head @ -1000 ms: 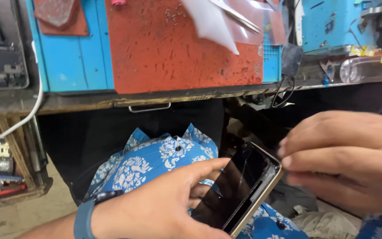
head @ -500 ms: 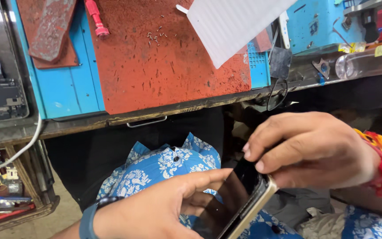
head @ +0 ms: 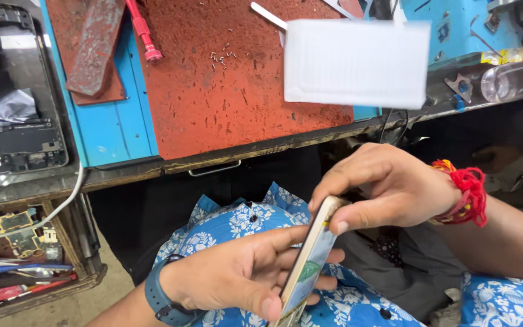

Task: The person removes the back cover of a mobile phone, disconnects the internal battery and components using a prying tool, and installs a new screen assembly by hand.

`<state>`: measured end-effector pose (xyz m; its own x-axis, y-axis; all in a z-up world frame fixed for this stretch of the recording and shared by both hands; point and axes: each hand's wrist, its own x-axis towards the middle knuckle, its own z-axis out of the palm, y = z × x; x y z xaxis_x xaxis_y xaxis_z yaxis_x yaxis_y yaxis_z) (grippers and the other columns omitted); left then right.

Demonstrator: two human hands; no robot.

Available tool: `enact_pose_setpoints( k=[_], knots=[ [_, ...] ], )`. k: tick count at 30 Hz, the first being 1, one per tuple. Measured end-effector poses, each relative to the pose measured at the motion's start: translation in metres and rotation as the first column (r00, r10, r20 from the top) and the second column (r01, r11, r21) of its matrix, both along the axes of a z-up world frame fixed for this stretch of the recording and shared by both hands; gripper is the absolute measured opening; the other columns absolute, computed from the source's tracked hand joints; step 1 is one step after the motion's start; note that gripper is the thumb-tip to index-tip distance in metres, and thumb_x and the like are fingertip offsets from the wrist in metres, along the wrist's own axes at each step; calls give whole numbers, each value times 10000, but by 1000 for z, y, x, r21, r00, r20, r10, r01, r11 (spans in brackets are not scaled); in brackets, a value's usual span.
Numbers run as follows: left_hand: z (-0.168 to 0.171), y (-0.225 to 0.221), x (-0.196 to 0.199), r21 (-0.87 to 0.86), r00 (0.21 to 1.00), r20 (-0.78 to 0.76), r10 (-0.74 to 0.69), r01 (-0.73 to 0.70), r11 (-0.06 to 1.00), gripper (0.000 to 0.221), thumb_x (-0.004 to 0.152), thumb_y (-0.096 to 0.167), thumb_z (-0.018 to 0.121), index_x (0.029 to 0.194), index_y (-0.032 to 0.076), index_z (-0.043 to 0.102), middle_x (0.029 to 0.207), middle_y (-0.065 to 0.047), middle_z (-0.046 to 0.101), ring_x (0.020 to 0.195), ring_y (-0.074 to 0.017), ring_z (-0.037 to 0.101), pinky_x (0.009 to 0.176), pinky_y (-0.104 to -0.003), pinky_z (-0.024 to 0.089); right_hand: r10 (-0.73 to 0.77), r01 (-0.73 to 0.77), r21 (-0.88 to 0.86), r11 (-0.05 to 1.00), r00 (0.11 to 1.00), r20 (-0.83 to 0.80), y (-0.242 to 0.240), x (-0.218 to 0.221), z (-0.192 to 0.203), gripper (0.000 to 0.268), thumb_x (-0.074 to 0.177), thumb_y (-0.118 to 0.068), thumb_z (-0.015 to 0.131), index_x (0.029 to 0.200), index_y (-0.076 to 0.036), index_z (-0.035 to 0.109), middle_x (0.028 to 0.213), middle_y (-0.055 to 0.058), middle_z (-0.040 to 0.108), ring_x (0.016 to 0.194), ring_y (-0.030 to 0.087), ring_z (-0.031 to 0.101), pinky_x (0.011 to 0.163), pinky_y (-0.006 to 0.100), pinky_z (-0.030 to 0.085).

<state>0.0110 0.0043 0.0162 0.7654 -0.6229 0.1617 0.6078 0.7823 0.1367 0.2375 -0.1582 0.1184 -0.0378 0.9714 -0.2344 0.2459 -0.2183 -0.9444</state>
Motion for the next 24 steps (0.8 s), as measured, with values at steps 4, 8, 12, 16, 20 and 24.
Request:
enact_pose_setpoints(
  k=[4,8,12,16,20,24],
  knots=[
    [2,-4,-4,16,998,-30,55,-55,998,925,915,288,822,1587,49,231,1614,-195,382,1504,-295,418,1258,-447,360,-35,35,6,999,998,-46,-2,0,-6,269,918,-187,794,1095,11,749,938,82,814,822,138,773,719,273,600],
    [3,1,-11,38,992,-59,115,-113,993,719,1003,257,743,1534,10,325,1511,-191,493,1448,-248,484,1239,-407,404,-71,69,-32,997,995,-76,-2,-3,-6,272,916,-184,789,1090,22,751,931,85,815,818,120,758,704,266,596],
    [8,2,-13,451,966,-55,254,-203,869,451,1011,180,677,1357,-31,480,1257,-159,680,1165,-186,655,1031,-353,534,-91,99,-241,965,995,44,4,-6,0,332,900,-241,814,1139,-12,807,891,41,845,752,88,741,664,245,580],
    [19,-4,-10,717,923,-20,384,-254,649,341,931,82,730,1217,-16,572,1054,-105,732,938,-136,699,833,-321,580,-277,217,-293,931,943,-182,15,-19,-2,398,893,-231,769,1180,44,739,1013,75,818,897,102,749,794,271,629],
    [28,4,3,581,898,-123,423,-280,764,430,919,112,731,1293,-23,566,1106,-107,735,960,-151,715,868,-332,586,-409,349,-226,909,850,-333,12,-20,-4,463,959,-264,720,1269,79,689,1120,119,779,989,133,728,880,295,610],
    [37,13,8,388,898,-194,394,-299,872,572,898,210,759,1359,-33,524,1218,-95,714,1030,-146,714,924,-329,584,-475,430,-208,878,736,-482,0,-27,-8,506,1026,-327,651,1362,50,653,1120,114,768,862,148,742,763,294,622]
  ],
)
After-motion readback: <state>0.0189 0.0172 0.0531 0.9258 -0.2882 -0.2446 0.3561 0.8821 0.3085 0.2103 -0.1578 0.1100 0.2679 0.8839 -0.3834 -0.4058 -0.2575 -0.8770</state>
